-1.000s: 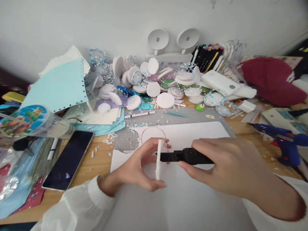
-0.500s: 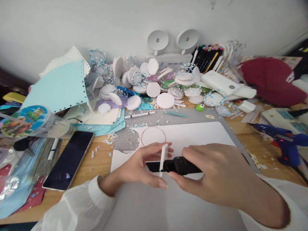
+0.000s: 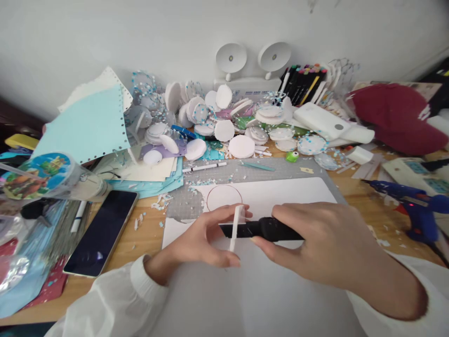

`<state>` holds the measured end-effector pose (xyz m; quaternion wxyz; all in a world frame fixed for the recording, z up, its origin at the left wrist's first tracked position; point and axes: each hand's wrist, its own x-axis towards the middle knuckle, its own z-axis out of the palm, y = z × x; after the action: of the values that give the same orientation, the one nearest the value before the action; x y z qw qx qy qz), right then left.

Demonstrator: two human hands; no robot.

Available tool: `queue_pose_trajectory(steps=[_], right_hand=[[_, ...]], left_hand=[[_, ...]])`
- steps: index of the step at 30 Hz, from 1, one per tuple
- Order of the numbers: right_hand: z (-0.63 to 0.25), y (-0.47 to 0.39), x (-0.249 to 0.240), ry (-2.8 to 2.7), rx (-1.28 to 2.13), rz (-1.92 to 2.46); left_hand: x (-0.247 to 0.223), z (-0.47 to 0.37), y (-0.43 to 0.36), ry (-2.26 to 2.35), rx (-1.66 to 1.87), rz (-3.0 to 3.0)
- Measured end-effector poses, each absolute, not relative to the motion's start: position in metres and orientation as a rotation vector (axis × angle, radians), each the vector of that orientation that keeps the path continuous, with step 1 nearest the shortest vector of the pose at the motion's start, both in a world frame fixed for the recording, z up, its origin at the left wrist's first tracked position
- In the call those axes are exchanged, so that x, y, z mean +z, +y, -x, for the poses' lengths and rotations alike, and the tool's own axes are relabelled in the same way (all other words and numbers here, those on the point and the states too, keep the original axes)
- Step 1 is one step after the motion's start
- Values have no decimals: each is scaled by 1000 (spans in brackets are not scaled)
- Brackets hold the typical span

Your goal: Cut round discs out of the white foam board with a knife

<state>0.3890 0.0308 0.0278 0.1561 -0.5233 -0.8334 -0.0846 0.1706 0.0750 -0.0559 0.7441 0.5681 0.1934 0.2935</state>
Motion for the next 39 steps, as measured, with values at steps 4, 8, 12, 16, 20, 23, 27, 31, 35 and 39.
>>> queue_pose_trajectory(steps=[4,8,12,16,20,23,27,31,35,39], right_hand=[[-398,34,22,-2343,-261,1575],[-403,36,17,-2328,-259,1599],[-400,35,18,-2355,-205,1569],[-393,32,22,-2387,-180,1520],[-390,29,23,-2392,-183,1508],[-392,26,23,-2387,-180,1509],[-394,22,23,-2379,-174,1539],[-394,21,22,-2362,-183,1548],[-395,21,21,-2351,-161,1570],[-402,22,22,-2332,-14,1675]], left_hand=[[-57,-172,75,386,607,-1152],[-56,-173,75,387,577,-1088],[-56,-172,76,394,597,-1140],[-55,-171,76,423,603,-1192],[-54,-171,75,430,613,-1217],[-55,-172,75,416,591,-1217],[-55,-172,75,416,572,-1216],[-54,-172,75,418,564,-1212],[-56,-172,74,388,571,-1208],[-57,-171,75,333,591,-1181]])
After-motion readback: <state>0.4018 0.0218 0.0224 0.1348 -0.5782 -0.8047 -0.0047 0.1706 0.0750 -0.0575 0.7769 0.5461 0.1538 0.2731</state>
